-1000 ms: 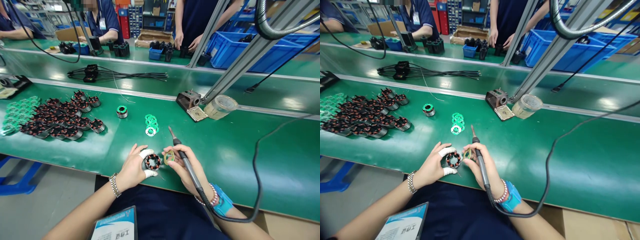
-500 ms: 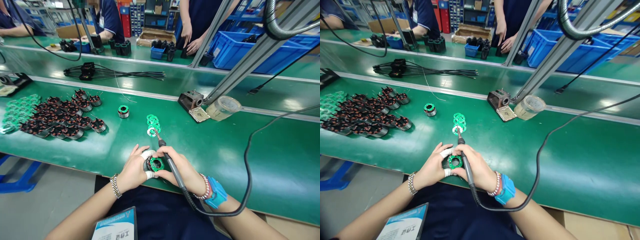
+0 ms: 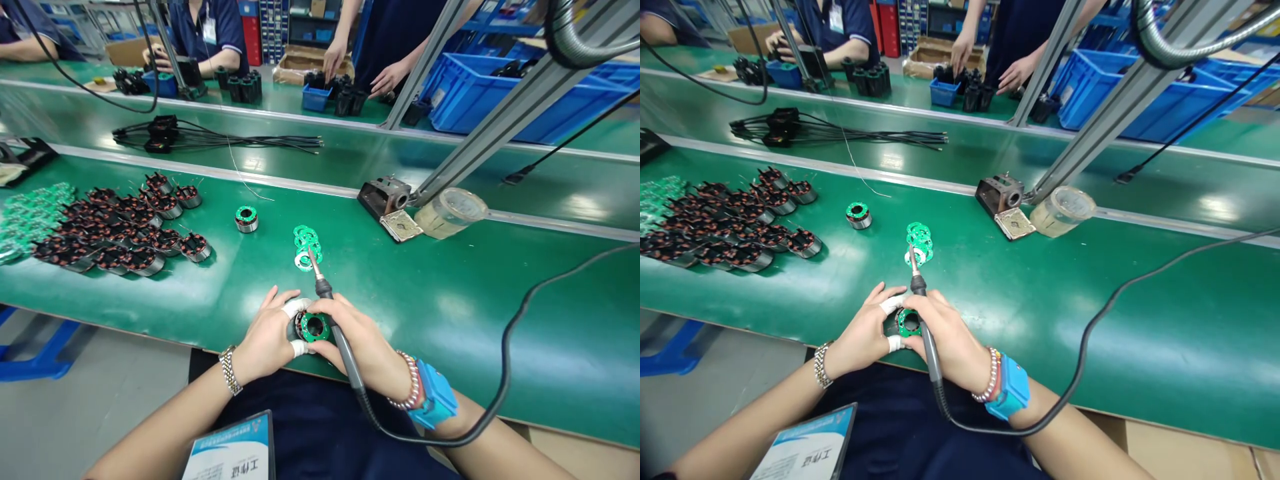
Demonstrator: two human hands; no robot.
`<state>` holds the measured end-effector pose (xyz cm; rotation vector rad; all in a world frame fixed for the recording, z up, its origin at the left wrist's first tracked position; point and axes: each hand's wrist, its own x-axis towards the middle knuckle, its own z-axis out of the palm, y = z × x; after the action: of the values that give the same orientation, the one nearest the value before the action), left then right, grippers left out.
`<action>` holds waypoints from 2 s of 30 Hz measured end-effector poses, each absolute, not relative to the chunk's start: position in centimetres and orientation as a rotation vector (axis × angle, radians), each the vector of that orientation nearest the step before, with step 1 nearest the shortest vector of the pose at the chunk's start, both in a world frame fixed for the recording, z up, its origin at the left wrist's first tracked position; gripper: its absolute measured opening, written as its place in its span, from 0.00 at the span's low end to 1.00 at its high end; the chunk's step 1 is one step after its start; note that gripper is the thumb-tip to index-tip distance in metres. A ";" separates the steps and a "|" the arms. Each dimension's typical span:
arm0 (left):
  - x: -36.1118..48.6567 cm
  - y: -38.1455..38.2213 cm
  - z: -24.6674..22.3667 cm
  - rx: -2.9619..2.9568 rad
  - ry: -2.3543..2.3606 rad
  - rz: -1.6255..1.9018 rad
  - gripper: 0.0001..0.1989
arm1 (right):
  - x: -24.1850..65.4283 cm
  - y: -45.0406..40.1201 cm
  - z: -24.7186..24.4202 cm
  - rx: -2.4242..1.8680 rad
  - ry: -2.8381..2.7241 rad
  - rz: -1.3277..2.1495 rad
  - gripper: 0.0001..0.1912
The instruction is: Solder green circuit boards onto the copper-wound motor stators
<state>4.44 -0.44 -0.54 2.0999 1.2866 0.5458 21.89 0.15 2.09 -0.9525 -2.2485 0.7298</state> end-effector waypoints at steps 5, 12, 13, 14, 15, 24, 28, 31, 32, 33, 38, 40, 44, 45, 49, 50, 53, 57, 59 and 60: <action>4.4 -0.5 -0.6 2.104 1.285 0.533 0.26 | 21.7 0.0 1.6 -0.986 -2.159 0.737 0.16; 4.4 -0.5 -0.7 2.111 1.270 0.525 0.26 | 21.6 0.2 1.4 -0.931 -2.179 0.702 0.15; 4.4 -0.4 -0.7 2.112 1.271 0.522 0.26 | 21.7 0.2 1.5 -0.905 -2.191 0.702 0.15; 4.4 -0.4 -0.8 2.113 1.272 0.520 0.26 | 21.7 0.3 1.5 -0.880 -2.201 0.704 0.15; 4.4 -0.4 -0.8 2.113 1.273 0.519 0.27 | 21.6 0.4 1.5 -0.864 -2.207 0.709 0.15; 4.4 -0.7 -1.0 2.113 1.333 0.555 0.31 | 22.3 0.4 1.6 -0.875 -2.180 0.725 0.17; 3.5 -1.1 -0.7 2.032 1.267 0.568 0.41 | 23.9 -0.6 1.3 -1.006 -2.071 0.626 0.15; 3.1 -1.4 -0.4 1.931 1.282 0.583 0.44 | 24.7 -1.4 1.1 -1.043 -2.034 0.574 0.12; 3.1 -1.5 -0.4 1.898 1.307 0.602 0.43 | 24.8 -1.6 1.2 -1.030 -2.027 0.565 0.11; 3.1 -1.6 -0.4 1.866 1.323 0.628 0.41 | 24.9 -1.7 1.3 -1.010 -2.020 0.559 0.10; 3.2 -1.9 -0.5 1.655 1.292 0.846 0.25 | 25.0 -1.6 1.9 -1.032 -1.971 0.550 0.07; 3.1 -1.9 -0.6 1.537 1.287 0.917 0.18 | 25.0 -1.5 1.9 -1.109 -1.959 0.545 0.06; 2.9 -1.4 -0.6 1.339 1.265 0.949 0.12 | 24.7 -1.6 1.3 -1.172 -1.926 0.578 0.06; 2.9 -1.3 -0.5 1.297 1.261 0.949 0.12 | 24.6 -1.6 1.1 -1.174 -1.922 0.589 0.07; 3.1 -1.2 -0.4 1.128 1.233 0.950 0.13 | 24.0 -1.9 0.5 -1.147 -1.951 0.639 0.12; 3.2 -1.4 -0.3 1.099 1.228 0.950 0.13 | 23.9 -1.9 0.4 -1.122 -1.971 0.646 0.15; 3.5 -2.1 0.0 1.070 1.220 0.935 0.12 | 23.3 -2.1 0.3 -1.037 -2.043 0.647 0.21; 4.0 -2.6 0.5 1.069 1.215 0.953 0.11 | 22.9 -2.0 0.2 -1.004 -2.110 0.692 0.20; 4.2 -2.4 0.6 1.046 1.219 0.978 0.10 | 23.0 -1.7 0.3 -0.974 -2.137 0.737 0.18; 4.3 -2.2 0.5 1.029 1.216 0.984 0.10 | 23.1 -1.5 0.4 -0.949 -2.150 0.760 0.18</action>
<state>4.25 -2.23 0.55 1.0290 1.2157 0.9838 23.05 -1.54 0.36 -0.9487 -2.1502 0.7601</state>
